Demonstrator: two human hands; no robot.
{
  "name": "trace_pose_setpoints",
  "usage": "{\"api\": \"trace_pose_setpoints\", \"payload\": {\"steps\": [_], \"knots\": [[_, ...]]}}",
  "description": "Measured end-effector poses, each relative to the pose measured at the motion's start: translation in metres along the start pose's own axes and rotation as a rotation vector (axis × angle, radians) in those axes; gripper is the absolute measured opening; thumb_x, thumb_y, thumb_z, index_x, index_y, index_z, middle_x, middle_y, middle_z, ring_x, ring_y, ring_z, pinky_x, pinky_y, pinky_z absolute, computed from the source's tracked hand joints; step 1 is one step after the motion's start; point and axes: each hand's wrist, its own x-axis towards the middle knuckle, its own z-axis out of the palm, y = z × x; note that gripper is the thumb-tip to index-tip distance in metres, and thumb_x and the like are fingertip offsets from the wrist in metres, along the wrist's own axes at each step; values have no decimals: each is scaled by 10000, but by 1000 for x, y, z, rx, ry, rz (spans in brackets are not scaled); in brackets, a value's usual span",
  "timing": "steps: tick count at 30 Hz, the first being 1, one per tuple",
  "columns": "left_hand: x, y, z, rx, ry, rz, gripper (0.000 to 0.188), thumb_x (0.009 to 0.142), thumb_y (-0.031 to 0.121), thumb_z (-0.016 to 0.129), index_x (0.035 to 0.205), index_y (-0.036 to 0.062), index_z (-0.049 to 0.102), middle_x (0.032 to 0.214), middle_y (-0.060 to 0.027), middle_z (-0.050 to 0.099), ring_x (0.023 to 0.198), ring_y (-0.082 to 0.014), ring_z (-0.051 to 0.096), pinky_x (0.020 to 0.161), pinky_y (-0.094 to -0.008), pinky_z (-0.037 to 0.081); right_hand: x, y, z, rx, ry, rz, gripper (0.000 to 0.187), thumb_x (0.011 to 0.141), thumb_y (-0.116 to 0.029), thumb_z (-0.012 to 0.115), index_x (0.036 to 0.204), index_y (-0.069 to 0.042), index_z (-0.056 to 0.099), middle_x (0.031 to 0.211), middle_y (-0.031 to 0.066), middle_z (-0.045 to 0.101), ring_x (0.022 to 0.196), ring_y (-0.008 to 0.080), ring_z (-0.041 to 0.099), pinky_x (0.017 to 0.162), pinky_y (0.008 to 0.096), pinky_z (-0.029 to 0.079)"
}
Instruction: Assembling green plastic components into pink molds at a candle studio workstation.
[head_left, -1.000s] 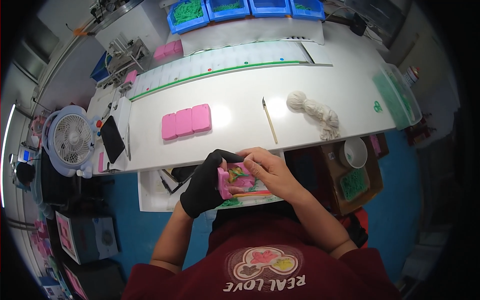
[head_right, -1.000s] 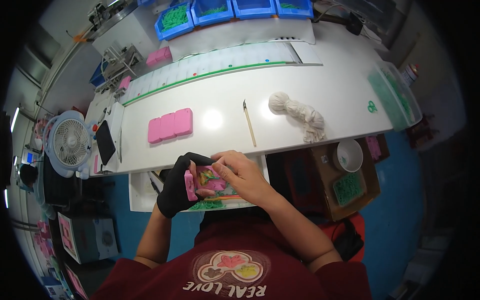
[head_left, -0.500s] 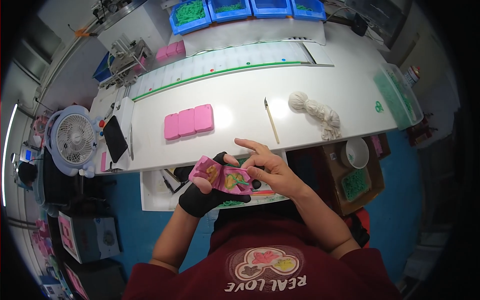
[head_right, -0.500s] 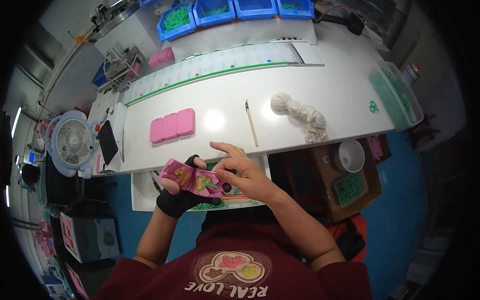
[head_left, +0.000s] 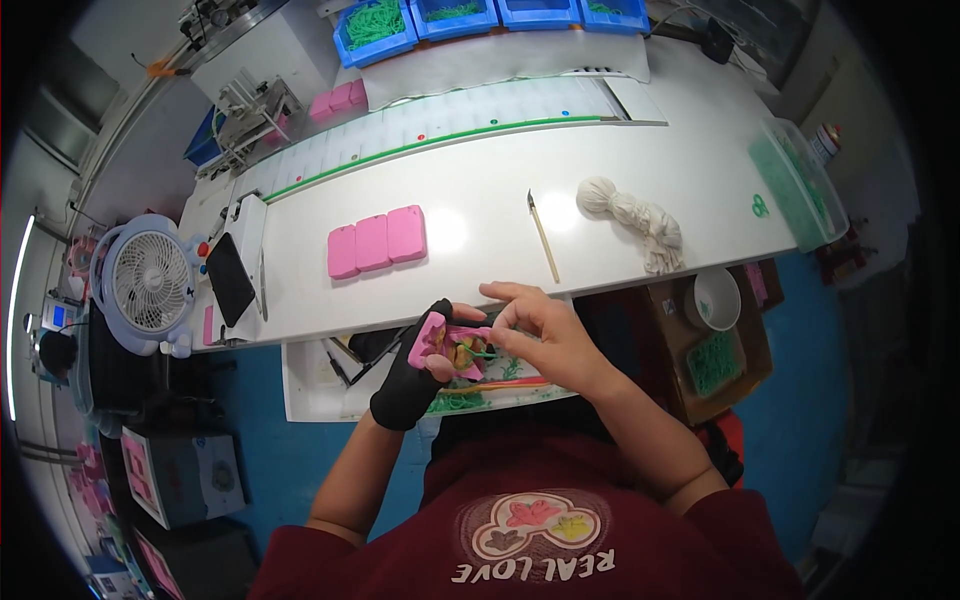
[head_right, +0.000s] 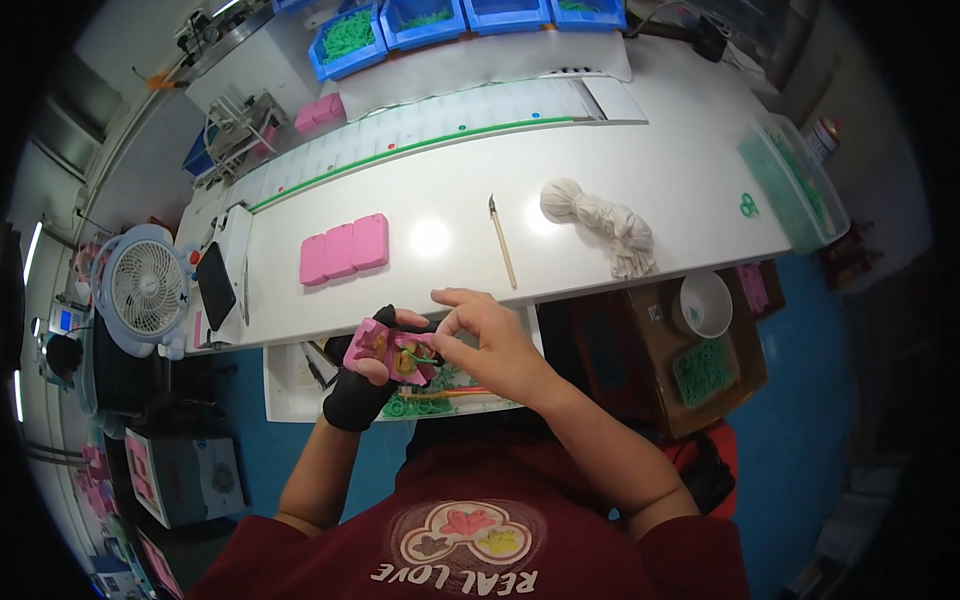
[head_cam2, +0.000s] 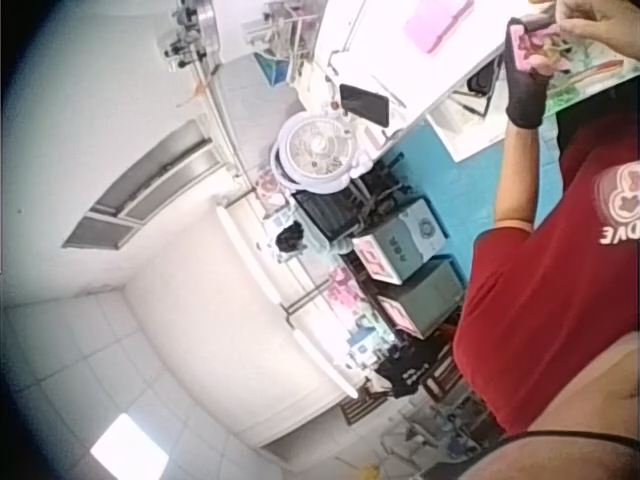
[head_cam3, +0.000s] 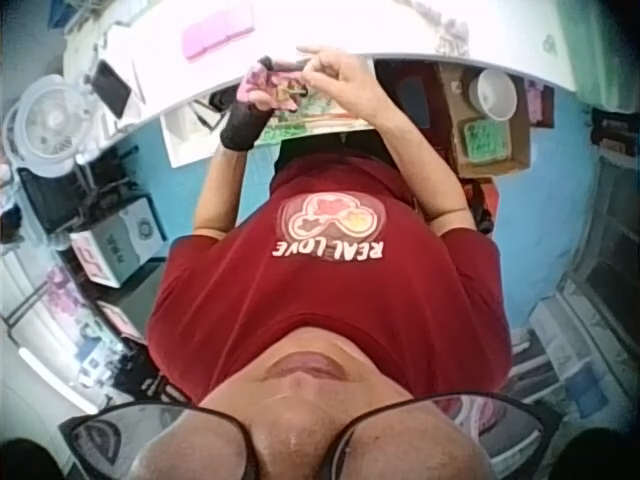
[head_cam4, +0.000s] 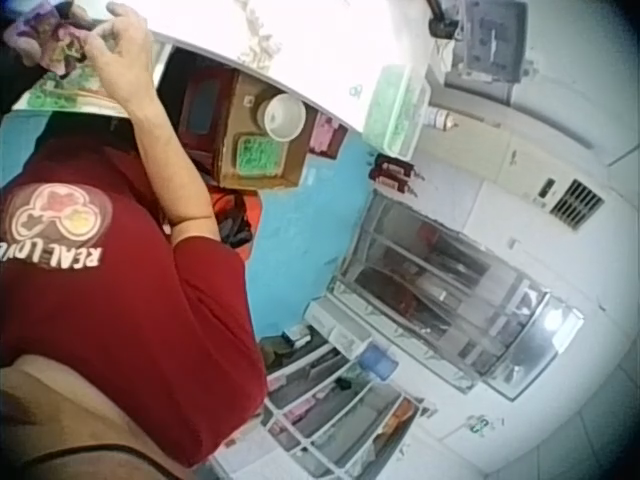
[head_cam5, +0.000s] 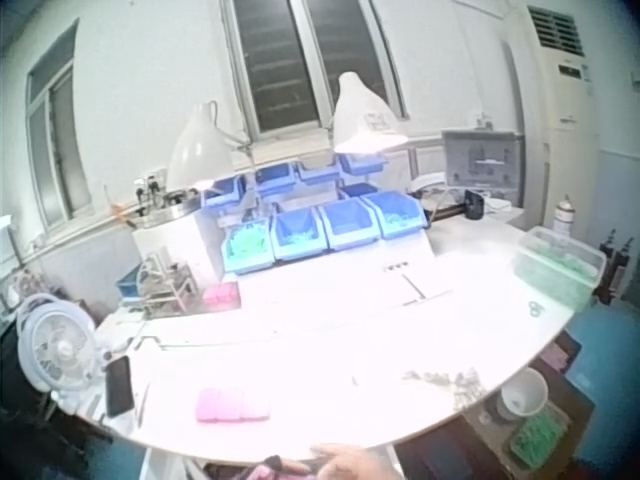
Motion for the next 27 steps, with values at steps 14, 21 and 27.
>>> {"api": "trace_pose_setpoints", "payload": {"steps": [14,21,27], "knots": [[15,-5,11,-55,282,202,1104,677,863,488,1362,3,394,1136,-135,609,1013,-175,621,875,-315,516,5,-5,33,126,171,-28,218,850,-159,699,976,-9,603,816,44,667,747,96,625,639,261,481],[24,-6,24,-142,468,223,941,846,796,322,1351,6,409,997,-68,571,838,-102,545,737,-267,478,-5,-3,65,242,319,-36,145,851,-79,667,933,4,580,842,54,654,735,79,602,627,251,482],[26,-7,20,-48,466,231,963,828,813,339,1322,-7,440,1016,-80,580,907,-132,571,809,-301,485,3,-4,45,90,350,-70,193,898,-170,667,941,-6,574,812,65,646,716,121,613,607,269,476]]}}
